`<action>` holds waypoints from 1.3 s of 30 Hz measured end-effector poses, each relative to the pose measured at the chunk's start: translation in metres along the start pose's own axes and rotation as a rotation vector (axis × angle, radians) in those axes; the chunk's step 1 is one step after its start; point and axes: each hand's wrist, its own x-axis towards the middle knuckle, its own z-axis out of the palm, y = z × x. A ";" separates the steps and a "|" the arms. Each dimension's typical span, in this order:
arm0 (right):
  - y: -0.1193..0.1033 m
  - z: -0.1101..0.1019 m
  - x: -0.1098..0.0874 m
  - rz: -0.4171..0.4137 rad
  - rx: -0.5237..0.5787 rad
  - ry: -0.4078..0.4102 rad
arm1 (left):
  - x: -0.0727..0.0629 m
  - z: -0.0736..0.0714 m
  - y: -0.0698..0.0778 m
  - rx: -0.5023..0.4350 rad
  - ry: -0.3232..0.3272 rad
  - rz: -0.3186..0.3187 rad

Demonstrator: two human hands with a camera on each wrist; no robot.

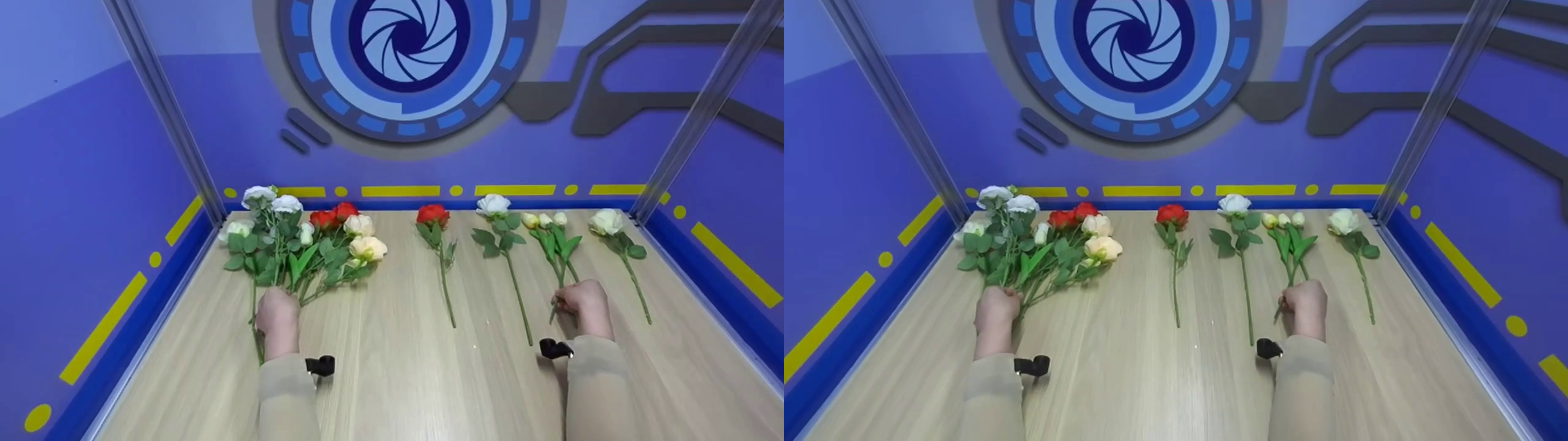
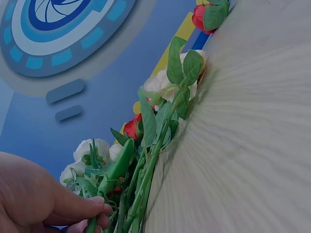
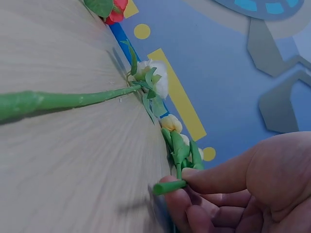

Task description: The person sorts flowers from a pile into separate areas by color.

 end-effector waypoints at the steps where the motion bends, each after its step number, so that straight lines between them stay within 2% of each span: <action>1: -0.001 0.000 -0.001 -0.004 -0.028 0.011 | 0.000 0.000 0.000 -0.002 0.004 0.005; 6: -0.003 -0.003 -0.006 -0.024 -0.155 0.067 | -0.001 0.000 0.003 -0.043 -0.010 0.015; 14: 0.002 -0.003 -0.009 -0.060 -0.283 0.166 | -0.003 -0.004 0.010 -0.191 -0.098 0.025; 18: 0.005 -0.001 -0.009 -0.053 -0.291 0.188 | -0.003 -0.005 0.013 -0.252 -0.128 0.042; 26: 0.004 -0.001 -0.008 -0.026 -0.299 0.202 | -0.002 -0.004 0.015 -0.315 -0.130 0.077; 31: -0.003 0.001 -0.008 -0.013 -0.291 0.239 | -0.003 -0.001 0.018 -0.350 -0.140 0.098; 35: -0.013 0.007 -0.009 -0.059 -0.271 0.270 | -0.005 0.003 0.023 -0.464 -0.172 0.086; 39: -0.022 0.020 -0.011 -0.156 -0.261 0.289 | -0.008 0.006 0.030 -0.579 -0.186 0.084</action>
